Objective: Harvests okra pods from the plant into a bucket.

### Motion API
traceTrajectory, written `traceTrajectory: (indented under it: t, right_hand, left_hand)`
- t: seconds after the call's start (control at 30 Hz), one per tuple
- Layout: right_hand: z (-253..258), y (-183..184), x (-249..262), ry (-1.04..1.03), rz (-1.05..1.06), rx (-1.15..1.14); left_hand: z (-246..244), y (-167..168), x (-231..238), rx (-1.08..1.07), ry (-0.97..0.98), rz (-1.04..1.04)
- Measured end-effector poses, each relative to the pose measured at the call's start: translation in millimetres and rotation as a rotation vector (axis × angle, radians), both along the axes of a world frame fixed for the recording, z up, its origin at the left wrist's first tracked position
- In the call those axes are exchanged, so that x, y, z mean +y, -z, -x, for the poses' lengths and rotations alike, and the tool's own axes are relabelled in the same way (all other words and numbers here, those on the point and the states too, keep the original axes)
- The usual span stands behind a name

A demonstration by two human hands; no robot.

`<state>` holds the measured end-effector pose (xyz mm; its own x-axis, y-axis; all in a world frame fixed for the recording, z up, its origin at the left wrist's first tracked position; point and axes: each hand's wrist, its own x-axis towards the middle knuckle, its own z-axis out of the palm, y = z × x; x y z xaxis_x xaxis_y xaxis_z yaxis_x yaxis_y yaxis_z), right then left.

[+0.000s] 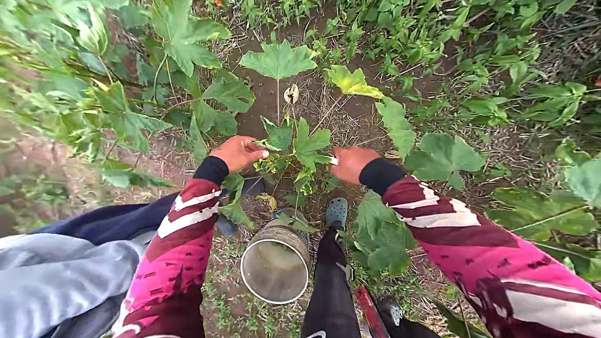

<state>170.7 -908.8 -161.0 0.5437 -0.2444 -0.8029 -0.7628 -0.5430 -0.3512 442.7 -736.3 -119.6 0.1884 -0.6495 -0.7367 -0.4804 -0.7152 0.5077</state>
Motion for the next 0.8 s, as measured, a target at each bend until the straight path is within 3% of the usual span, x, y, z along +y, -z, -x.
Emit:
traceTrajectory:
  t: [0.13, 0.4, 0.6, 0.8]
  right_hand:
    - [-2, 6, 0, -0.021, -0.007, 0.028]
    - [-4, 14, 1, 0.009, -0.024, 0.015]
    - [-8, 16, 3, -0.023, 0.003, 0.002]
    - [-31, 4, -8, -0.144, -0.032, 0.07]
  left_hand:
    - [-5, 7, 5, 0.18, -0.124, -0.024]
    - [10, 11, -5, 0.057, 0.185, -0.203]
    - [6, 24, -4, 0.152, 0.033, -0.088]
    - [4, 33, 3, 0.21, 0.116, -0.066]
